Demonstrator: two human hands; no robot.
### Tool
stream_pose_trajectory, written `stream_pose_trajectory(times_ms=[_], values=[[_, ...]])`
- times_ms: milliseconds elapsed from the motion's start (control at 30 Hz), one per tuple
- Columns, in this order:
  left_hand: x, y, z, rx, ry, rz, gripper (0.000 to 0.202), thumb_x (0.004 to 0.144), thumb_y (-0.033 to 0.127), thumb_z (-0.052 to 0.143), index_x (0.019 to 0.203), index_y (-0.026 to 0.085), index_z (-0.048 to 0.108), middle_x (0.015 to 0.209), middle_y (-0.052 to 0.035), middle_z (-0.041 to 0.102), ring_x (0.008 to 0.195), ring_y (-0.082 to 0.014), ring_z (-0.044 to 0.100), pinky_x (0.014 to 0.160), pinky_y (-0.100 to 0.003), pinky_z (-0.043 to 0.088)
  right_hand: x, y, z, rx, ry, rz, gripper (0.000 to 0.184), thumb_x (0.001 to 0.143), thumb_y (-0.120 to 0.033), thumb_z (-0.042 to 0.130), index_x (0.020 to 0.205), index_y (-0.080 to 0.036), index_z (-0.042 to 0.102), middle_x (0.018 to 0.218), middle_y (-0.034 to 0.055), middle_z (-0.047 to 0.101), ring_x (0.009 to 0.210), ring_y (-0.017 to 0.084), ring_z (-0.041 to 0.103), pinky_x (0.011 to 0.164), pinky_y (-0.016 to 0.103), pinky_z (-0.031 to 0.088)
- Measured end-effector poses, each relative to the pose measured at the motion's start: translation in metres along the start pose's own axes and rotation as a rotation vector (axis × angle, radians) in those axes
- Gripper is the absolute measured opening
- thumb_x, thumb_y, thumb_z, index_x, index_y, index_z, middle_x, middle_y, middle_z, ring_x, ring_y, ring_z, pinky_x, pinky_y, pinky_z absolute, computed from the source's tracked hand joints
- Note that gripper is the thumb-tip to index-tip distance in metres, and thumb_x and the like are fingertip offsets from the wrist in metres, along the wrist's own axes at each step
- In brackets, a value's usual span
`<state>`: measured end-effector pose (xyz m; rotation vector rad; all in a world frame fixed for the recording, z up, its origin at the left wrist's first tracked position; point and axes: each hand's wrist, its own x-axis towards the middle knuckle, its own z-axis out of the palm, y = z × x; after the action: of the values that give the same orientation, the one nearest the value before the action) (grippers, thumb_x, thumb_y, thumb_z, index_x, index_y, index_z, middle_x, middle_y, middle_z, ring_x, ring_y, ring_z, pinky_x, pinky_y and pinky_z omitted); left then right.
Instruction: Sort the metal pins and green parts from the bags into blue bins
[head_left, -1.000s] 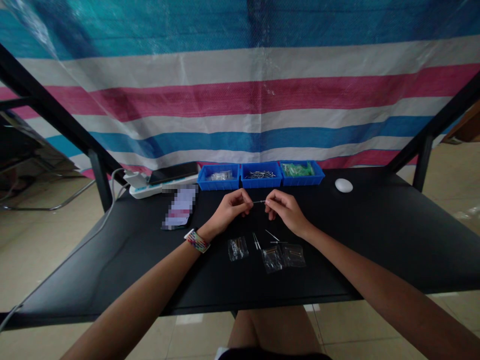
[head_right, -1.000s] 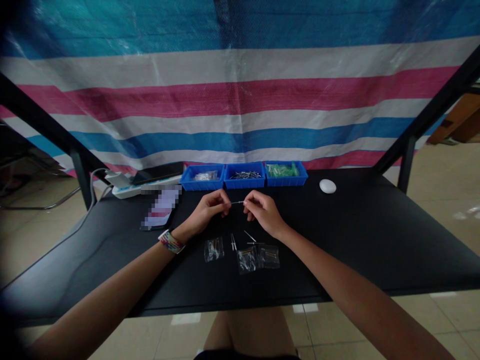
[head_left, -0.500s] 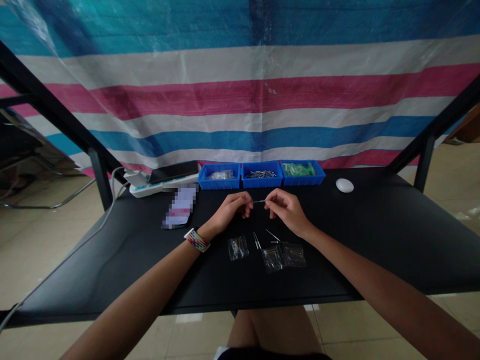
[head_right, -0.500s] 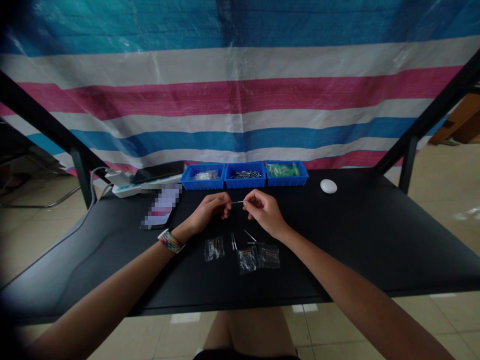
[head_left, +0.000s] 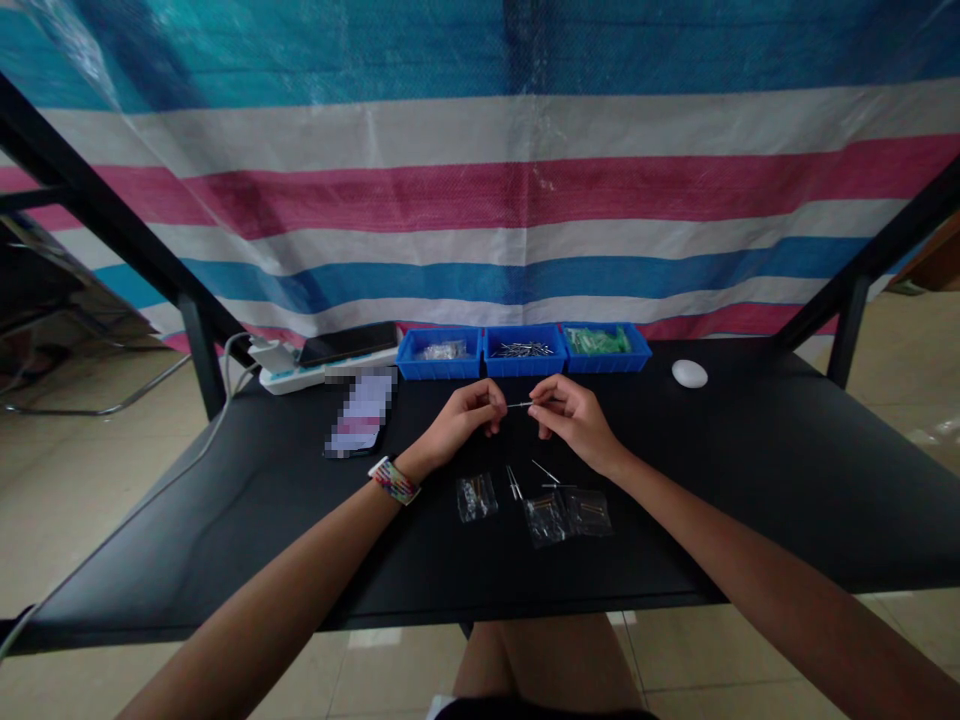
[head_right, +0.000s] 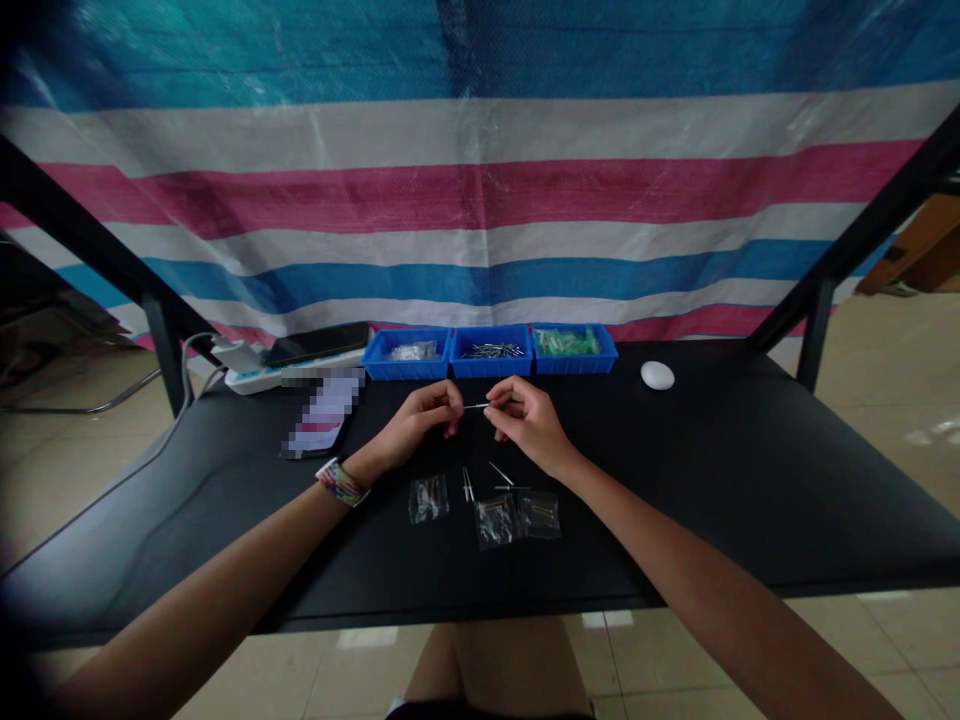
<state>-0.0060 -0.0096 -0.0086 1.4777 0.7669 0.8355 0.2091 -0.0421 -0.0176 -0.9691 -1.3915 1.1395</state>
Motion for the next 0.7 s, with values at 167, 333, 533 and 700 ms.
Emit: stream_pose_trajectory(times_ms=[167,333,533,700], values=[[0.000,0.002,0.002,0.017,-0.005,0.009,0.022,0.084,0.033,0.074,0.083,0.018,0.058,0.068,0.0030,0.058,0.060,-0.0112,0.054,0.059,-0.024,0.042,-0.001,-0.003,0.000,0.000,0.003,0.001,0.028,0.080,-0.041,0.082,0.084,-0.021,0.064,0.074,-0.0022,0.063,0.052,0.011,0.060,0.051,0.026,0.051],[0.000,0.001,0.002,-0.004,-0.023,0.003,0.020,0.085,0.032,0.071,0.087,0.017,0.059,0.069,0.0023,0.059,0.060,-0.0113,0.055,0.059,-0.024,0.043,0.007,-0.006,-0.003,0.015,0.021,-0.030,0.027,0.078,-0.040,0.083,0.079,-0.020,0.064,0.067,-0.0030,0.062,0.051,0.012,0.060,0.051,0.026,0.051],[0.000,-0.001,0.000,-0.049,-0.020,-0.030,0.016,0.086,0.029,0.066,0.094,0.016,0.063,0.074,0.0007,0.061,0.061,-0.0120,0.058,0.058,-0.025,0.044,0.038,-0.005,-0.030,0.000,0.184,-0.002,0.038,0.076,-0.039,0.082,0.108,-0.020,0.074,0.116,0.0090,0.076,0.051,0.009,0.062,0.046,0.025,0.050],[0.001,-0.003,-0.001,-0.037,-0.028,-0.016,0.015,0.086,0.029,0.066,0.094,0.016,0.064,0.073,0.0004,0.061,0.061,-0.0119,0.058,0.057,-0.025,0.044,0.043,0.001,-0.049,-0.084,0.238,0.008,0.033,0.077,-0.037,0.076,0.106,-0.019,0.077,0.111,0.0091,0.077,0.043,0.005,0.051,0.038,0.023,0.040]])
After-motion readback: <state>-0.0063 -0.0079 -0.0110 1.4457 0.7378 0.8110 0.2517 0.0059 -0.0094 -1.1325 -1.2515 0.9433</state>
